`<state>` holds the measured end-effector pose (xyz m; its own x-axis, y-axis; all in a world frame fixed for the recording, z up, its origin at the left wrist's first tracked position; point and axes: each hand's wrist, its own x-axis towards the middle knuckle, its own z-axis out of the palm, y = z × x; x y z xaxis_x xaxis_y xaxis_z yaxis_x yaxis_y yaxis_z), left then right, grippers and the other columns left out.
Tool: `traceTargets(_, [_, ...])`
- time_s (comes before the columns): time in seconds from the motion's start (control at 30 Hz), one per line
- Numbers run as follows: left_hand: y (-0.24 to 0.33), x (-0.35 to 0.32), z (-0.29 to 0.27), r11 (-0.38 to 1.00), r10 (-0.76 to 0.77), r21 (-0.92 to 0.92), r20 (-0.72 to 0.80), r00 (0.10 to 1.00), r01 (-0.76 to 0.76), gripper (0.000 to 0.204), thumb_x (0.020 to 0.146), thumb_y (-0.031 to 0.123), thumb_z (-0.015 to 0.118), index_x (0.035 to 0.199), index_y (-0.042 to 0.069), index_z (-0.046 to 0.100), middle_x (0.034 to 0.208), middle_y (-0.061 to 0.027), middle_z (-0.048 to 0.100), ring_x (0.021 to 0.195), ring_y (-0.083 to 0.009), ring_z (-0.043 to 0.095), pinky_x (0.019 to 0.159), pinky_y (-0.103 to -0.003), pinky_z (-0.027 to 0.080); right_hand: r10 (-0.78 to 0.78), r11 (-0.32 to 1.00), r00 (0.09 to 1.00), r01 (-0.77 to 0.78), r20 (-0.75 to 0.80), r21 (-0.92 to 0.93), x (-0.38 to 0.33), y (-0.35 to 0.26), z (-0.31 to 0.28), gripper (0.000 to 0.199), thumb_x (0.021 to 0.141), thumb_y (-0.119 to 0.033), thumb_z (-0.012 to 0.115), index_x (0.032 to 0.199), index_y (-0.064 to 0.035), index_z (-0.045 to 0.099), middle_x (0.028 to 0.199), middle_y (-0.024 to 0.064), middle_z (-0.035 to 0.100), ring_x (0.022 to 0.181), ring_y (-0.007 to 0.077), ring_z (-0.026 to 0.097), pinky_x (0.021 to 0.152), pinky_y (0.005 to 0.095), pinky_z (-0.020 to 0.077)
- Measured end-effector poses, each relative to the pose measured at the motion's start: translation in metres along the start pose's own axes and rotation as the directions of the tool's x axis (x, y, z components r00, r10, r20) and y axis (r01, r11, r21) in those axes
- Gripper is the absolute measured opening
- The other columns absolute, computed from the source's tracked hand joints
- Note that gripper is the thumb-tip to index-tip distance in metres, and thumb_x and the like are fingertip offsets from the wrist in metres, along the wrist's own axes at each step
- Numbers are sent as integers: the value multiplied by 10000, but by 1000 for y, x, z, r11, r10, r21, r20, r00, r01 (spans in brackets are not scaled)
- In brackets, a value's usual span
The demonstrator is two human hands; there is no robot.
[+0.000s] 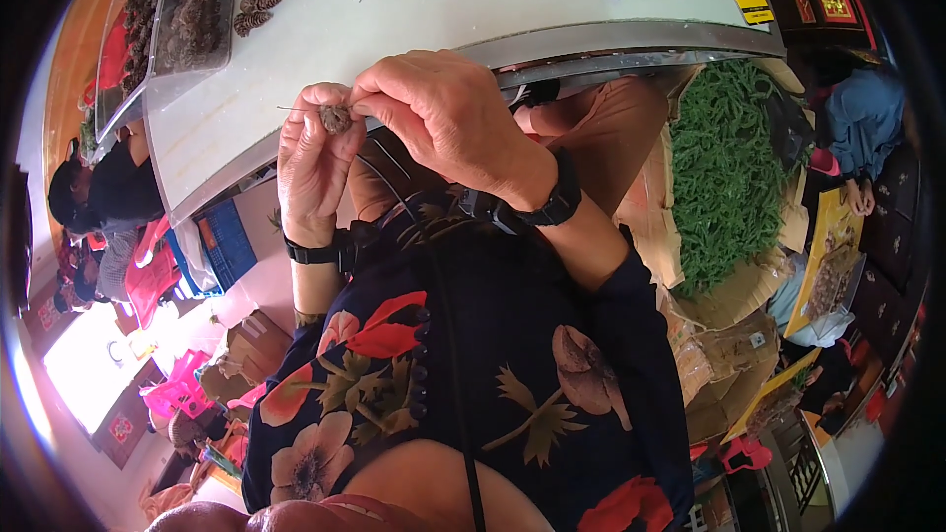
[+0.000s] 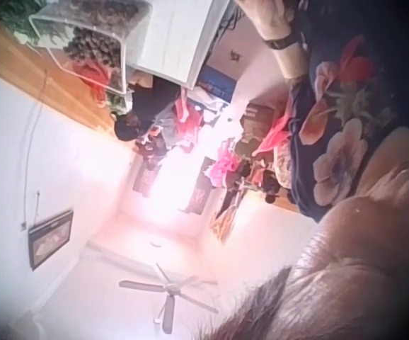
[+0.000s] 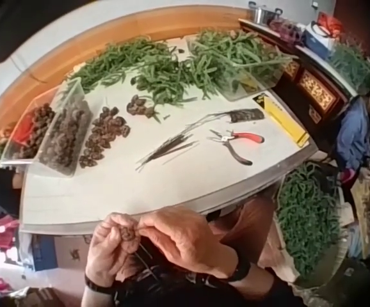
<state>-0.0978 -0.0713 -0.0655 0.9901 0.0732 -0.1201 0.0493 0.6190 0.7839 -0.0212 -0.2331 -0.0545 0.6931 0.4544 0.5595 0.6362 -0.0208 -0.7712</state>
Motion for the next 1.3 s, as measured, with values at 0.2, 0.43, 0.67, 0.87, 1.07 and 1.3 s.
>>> traceTargets(0.2, [-2, 2, -2, 1000, 21, 18, 13, 1000, -21, 316, 933, 234, 595, 1113, -21, 548, 850, -72, 576, 713, -139, 506, 668, -238, 426, 28, 999, 1000, -28, 5, -28, -2, 1, 5, 85, 814, -10, 655, 871, -40, 600, 760, 71, 641, 671, 245, 607, 610, 312, 461])
traceTargets(0.43, [-1, 4, -5, 999, 37, 27, 71, 997, -39, 297, 931, 211, 596, 1110, -21, 551, 878, -80, 582, 716, -142, 502, 679, -257, 436, 37, 998, 999, -37, 13, -51, -1, 2, 5, 94, 815, -16, 657, 884, -42, 598, 769, 74, 642, 668, 243, 603, 613, 307, 463])
traceTargets(0.67, [-1, 4, -9, 994, 90, -59, 16, 996, -89, 237, 947, 181, 566, 1091, -5, 533, 1018, -139, 597, 739, -152, 528, 718, -264, 463, 354, 907, 933, -358, 62, 223, -6, 3, -8, 188, 839, -28, 662, 1021, -32, 617, 786, 30, 658, 687, 106, 604, 619, 258, 459])
traceTargets(0.87, [-1, 5, -7, 993, 99, -62, -30, 995, -101, 215, 959, 168, 542, 1092, 0, 522, 1024, -144, 594, 767, -165, 554, 753, -275, 485, 517, 751, 836, -546, 184, 372, -17, 6, -6, 181, 879, -36, 632, 1058, -19, 612, 796, 9, 648, 712, 54, 581, 635, 204, 453])
traceTargets(1.07, [0, 4, -9, 998, 60, -20, 53, 997, -59, 238, 955, 195, 551, 1106, 22, 486, 1092, -130, 519, 995, -185, 548, 874, -285, 501, 556, 667, 803, -585, 214, 462, -8, 5, -4, 83, 879, -64, 646, 920, 5, 626, 723, 16, 635, 672, 43, 591, 601, 183, 468])
traceTargets(1.3, [0, 4, -14, 996, 6, -92, 143, 990, 7, 238, 953, 192, 556, 1097, 18, 482, 1079, -131, 520, 974, -181, 545, 821, -265, 524, 518, 715, 841, -527, 159, 458, -10, 5, -2, 60, 880, -56, 635, 876, 3, 625, 701, 10, 624, 662, 41, 585, 589, 187, 460])
